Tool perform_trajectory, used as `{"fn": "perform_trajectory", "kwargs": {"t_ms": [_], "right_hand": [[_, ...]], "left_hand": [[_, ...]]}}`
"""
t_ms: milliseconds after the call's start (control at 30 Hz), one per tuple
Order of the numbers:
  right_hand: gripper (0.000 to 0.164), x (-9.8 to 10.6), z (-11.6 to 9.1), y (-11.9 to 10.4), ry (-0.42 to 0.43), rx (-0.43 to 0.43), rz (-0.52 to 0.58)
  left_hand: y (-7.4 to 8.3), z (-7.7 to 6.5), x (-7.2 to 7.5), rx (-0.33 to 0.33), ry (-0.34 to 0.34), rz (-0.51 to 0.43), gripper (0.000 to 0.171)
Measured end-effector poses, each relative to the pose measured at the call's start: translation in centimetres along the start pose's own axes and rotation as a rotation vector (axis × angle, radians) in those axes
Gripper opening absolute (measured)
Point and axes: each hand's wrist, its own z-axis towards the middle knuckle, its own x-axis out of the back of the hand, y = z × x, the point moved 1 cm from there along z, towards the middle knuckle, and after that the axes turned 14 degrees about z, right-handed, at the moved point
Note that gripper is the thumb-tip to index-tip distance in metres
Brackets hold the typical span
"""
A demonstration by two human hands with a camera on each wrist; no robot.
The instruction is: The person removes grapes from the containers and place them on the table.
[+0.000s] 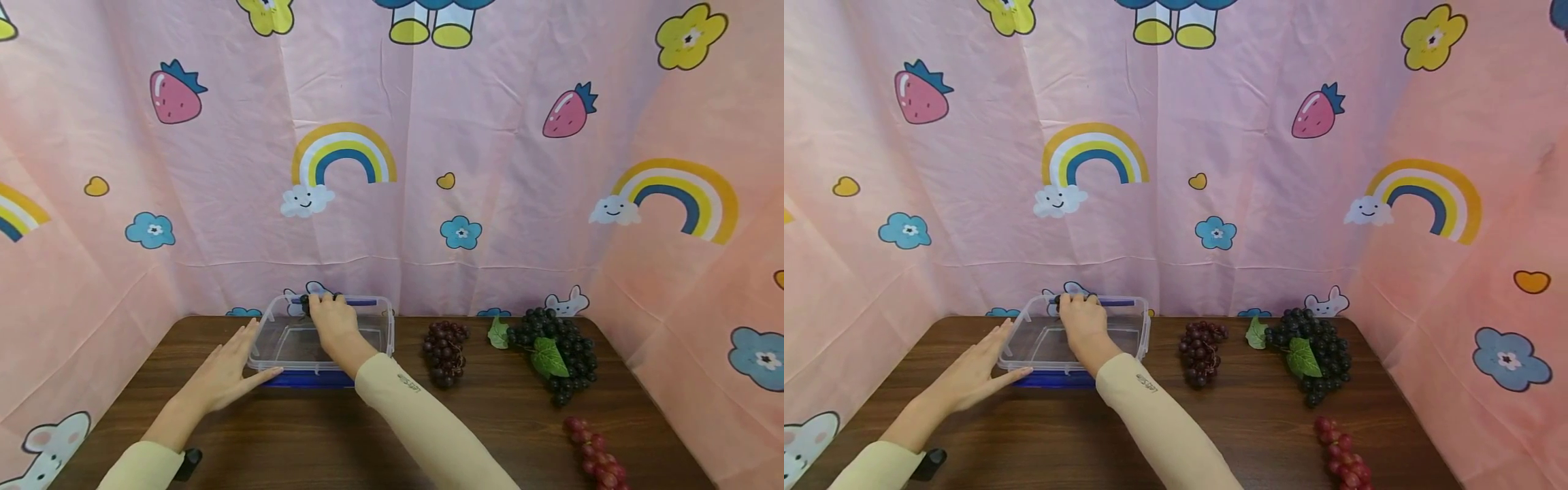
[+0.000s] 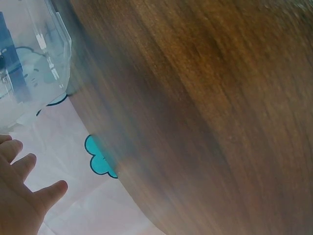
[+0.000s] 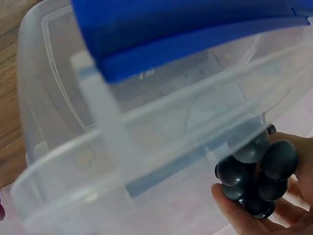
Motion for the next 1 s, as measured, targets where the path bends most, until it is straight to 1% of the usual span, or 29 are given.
{"fn": "perform_trajectory", "kwargs": {"t_ms": [133, 267, 367, 500, 633, 733, 867, 1000], "right_hand": [[0.064, 0.5, -0.7, 0.3, 0.017, 0.016, -0.001], [0.075, 1.0, -1.3, 0.8, 0.018, 0.021, 0.001], [0.074, 1.3, -2.0, 1.2, 0.017, 0.027, 0.000], [0.067, 1.7, -2.9, 1.8, 0.024, 0.042, 0.011], [0.071, 2.1, -4.0, 2.7, 0.035, 0.054, 0.033], [0.071, 2.4, -4.7, 3.4, 0.066, 0.065, 0.055], [0.068, 2.5, -5.7, 4.2, 0.133, 0.088, 0.074], [0.068, 2.7, -6.8, 4.7, 0.150, 0.091, 0.081]], "left_hand": [[0.1, -0.1, 0.1, -0.001, -0.002, 0.002, 0.112], [0.1, -0.1, 0.1, -0.001, -0.001, 0.010, 0.111], [0.1, -0.1, 0.1, 0.000, -0.001, 0.015, 0.111], [0.2, -0.1, 0.1, 0.000, -0.002, 0.016, 0.112], [0.3, 0.0, 0.2, 0.000, -0.003, 0.014, 0.112], [0.3, 0.1, 0.2, -0.001, -0.002, 0.010, 0.112], [0.3, 0.0, 0.1, 0.004, -0.007, 0.010, 0.112], [0.2, -0.1, 0.0, 0.008, -0.010, 0.011, 0.111]]}}
